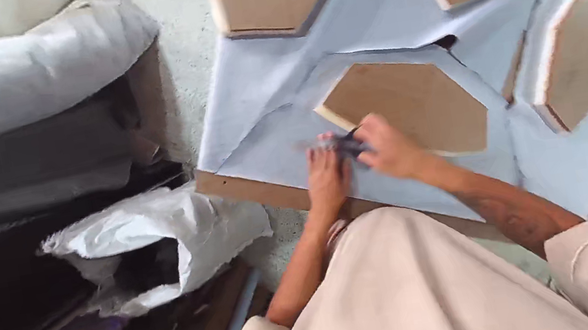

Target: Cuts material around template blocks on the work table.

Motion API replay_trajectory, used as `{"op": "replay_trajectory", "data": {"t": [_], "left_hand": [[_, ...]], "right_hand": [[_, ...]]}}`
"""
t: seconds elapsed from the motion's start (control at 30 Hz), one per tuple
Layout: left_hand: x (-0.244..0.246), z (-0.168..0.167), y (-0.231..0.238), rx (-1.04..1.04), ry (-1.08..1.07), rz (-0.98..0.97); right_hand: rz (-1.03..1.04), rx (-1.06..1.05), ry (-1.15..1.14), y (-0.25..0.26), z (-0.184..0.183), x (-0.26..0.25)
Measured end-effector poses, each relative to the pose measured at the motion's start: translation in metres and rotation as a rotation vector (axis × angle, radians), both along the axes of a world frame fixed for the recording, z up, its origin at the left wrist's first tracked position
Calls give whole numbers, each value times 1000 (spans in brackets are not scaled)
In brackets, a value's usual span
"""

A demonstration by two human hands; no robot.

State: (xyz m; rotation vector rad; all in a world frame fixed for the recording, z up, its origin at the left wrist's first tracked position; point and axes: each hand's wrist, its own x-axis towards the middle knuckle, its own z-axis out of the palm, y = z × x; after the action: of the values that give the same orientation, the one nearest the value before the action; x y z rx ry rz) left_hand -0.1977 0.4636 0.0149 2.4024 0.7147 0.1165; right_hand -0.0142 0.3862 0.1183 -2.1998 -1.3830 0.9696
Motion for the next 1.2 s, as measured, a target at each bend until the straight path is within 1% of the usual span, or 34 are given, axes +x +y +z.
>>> {"op": "replay_trajectory", "data": {"t": [0.07,0.1,0.13,0.2,0.23,0.3,0.37,0.4,0.43,0.47,0.53,0.57,0.6,0.63,0.67,0.7,0.77,0.83,0.87,0.9,0.97,1.0,1.07,1.13,1.2], "left_hand": [[-21,4,20,89,25,2],[-28,4,35,139,64,22],[-34,7,51,173,113,55],[-40,17,83,187,187,150],[-40,26,96,174,195,197],[-29,42,112,124,142,259],[-6,52,116,21,43,212],[11,54,114,-39,9,168],[29,54,108,-93,6,132],[47,56,101,-142,19,113],[87,58,82,-217,-6,107],[101,55,69,-265,-42,113],[113,53,56,-297,-52,124],[122,47,45,-298,-43,135],[125,41,38,-275,-37,151],[125,36,33,-243,-41,158],[120,30,25,-226,-68,125],[111,32,17,-280,-94,82],[102,34,14,-306,-87,78],[98,34,13,-313,-72,94],[97,33,13,-317,-51,147],[97,31,12,-347,-68,172],[97,28,14,-462,-174,201],[101,25,24,-564,-306,194],[103,21,32,-619,-341,153]], "right_hand": [[-370,-126,-224,-113,22,70],[-547,-173,-304,-170,34,93],[-701,-211,-366,-227,44,102],[-920,-277,-463,-329,54,95],[-992,-320,-488,-373,51,82],[-1129,-367,-481,-448,29,55],[-1257,-363,-436,-501,-7,35],[-1293,-369,-435,-517,-21,30],[-1312,-392,-468,-525,-28,27],[-1317,-404,-541,-525,-27,27],[-1338,-326,-707,-508,-21,34],[-1322,-229,-690,-496,-16,36],[-1281,-152,-574,-481,-15,36],[-1223,-143,-439,-467,-19,34],[-1181,-170,-344,-455,-28,30],[-1163,-203,-318,-445,-41,24],[-1187,-170,-407,-436,-56,15],[-1173,-31,-472,-425,-50,15],[-1123,43,-416,-416,-43,15],[-1074,99,-309,-402,-38,20],[-1048,170,-72,-371,-44,40],[-1055,160,-8,-357,-52,49],[-1056,144,-1,-340,-64,56],[-1037,180,-46,-332,-72,60],[-1053,214,-78,-332,-82,58]]}}
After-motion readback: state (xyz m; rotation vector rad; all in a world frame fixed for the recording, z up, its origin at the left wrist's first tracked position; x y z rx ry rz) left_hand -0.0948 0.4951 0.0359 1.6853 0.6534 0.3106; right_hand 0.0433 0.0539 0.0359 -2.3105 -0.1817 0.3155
